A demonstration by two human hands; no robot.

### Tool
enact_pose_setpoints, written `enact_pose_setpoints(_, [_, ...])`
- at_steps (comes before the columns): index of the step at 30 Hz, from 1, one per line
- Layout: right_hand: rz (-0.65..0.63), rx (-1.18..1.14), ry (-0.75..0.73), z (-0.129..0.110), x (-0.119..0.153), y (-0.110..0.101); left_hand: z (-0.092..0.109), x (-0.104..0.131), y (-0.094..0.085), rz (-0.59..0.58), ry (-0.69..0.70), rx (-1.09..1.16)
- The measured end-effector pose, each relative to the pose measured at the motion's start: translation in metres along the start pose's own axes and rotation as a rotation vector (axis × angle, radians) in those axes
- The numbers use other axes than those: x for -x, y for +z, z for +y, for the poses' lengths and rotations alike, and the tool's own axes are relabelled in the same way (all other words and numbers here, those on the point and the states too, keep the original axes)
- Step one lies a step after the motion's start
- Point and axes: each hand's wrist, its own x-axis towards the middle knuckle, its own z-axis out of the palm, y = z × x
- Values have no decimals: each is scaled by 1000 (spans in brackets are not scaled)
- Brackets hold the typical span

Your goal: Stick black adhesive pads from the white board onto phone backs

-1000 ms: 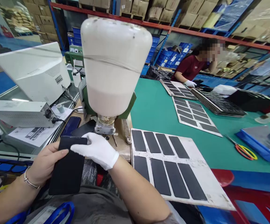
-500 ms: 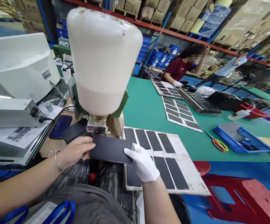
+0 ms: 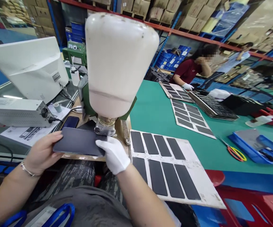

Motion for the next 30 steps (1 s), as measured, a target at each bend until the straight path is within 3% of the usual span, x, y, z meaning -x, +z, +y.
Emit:
enact_pose_setpoints(3, [-151,-68,-20,3,-10,32,10,12,-28,37,31,61])
enact_pose_setpoints(5, [-229,6,-64,3,-11,39,10,20,-40,68,53,61])
enact_pose_setpoints(8, [-231,244,-99,2,-9,29,5,28,-50,48,81,-13])
enact_pose_setpoints(10, [-170,415,-73,4,-7,15,4,27,-51,-47,91,-150])
enact_pose_setpoints(12, [-112,563,-22,6,-4,1,6,22,-44,-239,81,-383])
enact_pose_setpoints(14, [-132,698,-2,10,1,-10,9,12,-29,-471,63,-599])
enact_pose_setpoints(17, [-209,764,47,16,12,-21,3,-6,3,-708,3,-638])
enact_pose_setpoints(20, [-176,555,138,19,25,-35,-19,-21,30,-723,-130,-368])
enact_pose_setpoints(25, [36,31,86,8,41,-55,-55,-30,58,-682,-210,70])
enact_pose_setpoints(27, [99,-48,83,1,42,-55,-59,-29,63,-672,-192,165])
enact_pose_setpoints(30, [89,-88,97,-4,38,-43,-53,-24,60,-665,-160,251])
